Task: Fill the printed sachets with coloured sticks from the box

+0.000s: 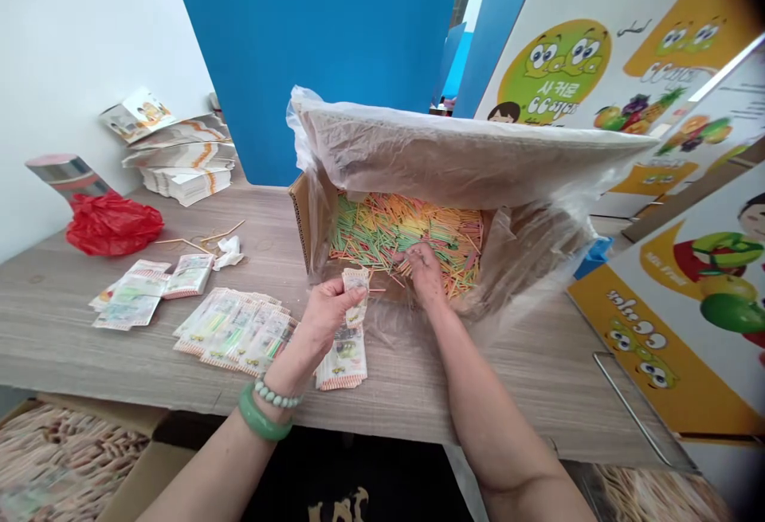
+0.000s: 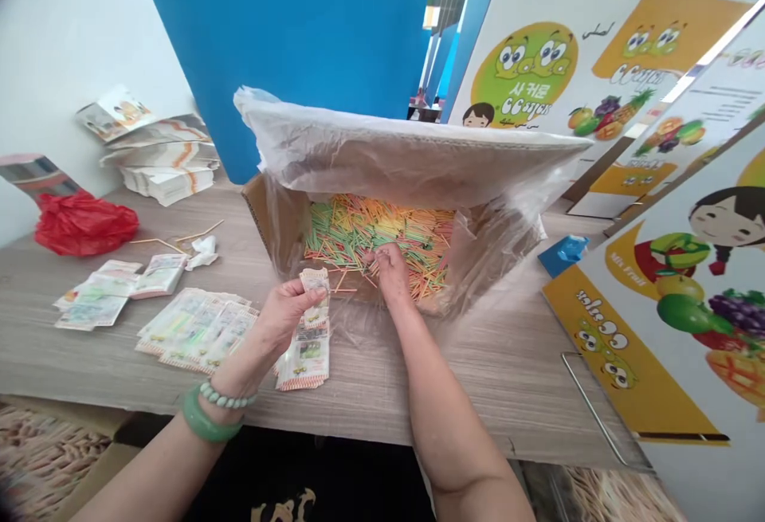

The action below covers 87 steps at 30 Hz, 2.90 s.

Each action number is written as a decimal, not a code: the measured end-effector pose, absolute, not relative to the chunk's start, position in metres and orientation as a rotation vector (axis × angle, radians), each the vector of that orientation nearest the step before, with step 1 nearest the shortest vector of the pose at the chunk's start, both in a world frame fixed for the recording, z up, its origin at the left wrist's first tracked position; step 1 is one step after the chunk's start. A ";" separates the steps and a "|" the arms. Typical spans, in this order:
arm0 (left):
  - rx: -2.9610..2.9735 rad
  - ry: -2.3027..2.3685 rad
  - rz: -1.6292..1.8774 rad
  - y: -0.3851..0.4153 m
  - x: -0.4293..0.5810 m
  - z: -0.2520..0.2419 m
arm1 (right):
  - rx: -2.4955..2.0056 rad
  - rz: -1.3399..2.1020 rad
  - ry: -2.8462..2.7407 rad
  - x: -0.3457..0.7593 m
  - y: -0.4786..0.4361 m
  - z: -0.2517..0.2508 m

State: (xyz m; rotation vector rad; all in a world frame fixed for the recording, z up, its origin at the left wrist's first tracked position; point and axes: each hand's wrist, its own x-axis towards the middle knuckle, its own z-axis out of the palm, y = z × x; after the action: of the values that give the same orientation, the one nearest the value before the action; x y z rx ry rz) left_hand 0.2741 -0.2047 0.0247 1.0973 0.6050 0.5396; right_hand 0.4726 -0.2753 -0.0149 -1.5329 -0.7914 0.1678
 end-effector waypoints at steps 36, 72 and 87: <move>1.384 0.482 0.351 -0.206 0.288 0.018 | -0.987 0.496 -0.702 0.402 -0.283 0.054; 1.459 0.466 0.423 -0.212 0.298 0.016 | -0.916 0.472 -0.439 0.411 -0.281 0.032; 1.322 0.530 0.501 -0.208 0.302 0.016 | -0.979 0.525 -0.584 0.413 -0.291 0.035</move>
State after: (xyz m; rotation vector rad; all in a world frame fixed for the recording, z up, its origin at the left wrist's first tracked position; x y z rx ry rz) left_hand 0.3024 -0.2080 0.0156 1.3216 0.5296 0.5010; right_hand 0.4132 -0.2911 0.0350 -0.9792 -0.5841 0.5253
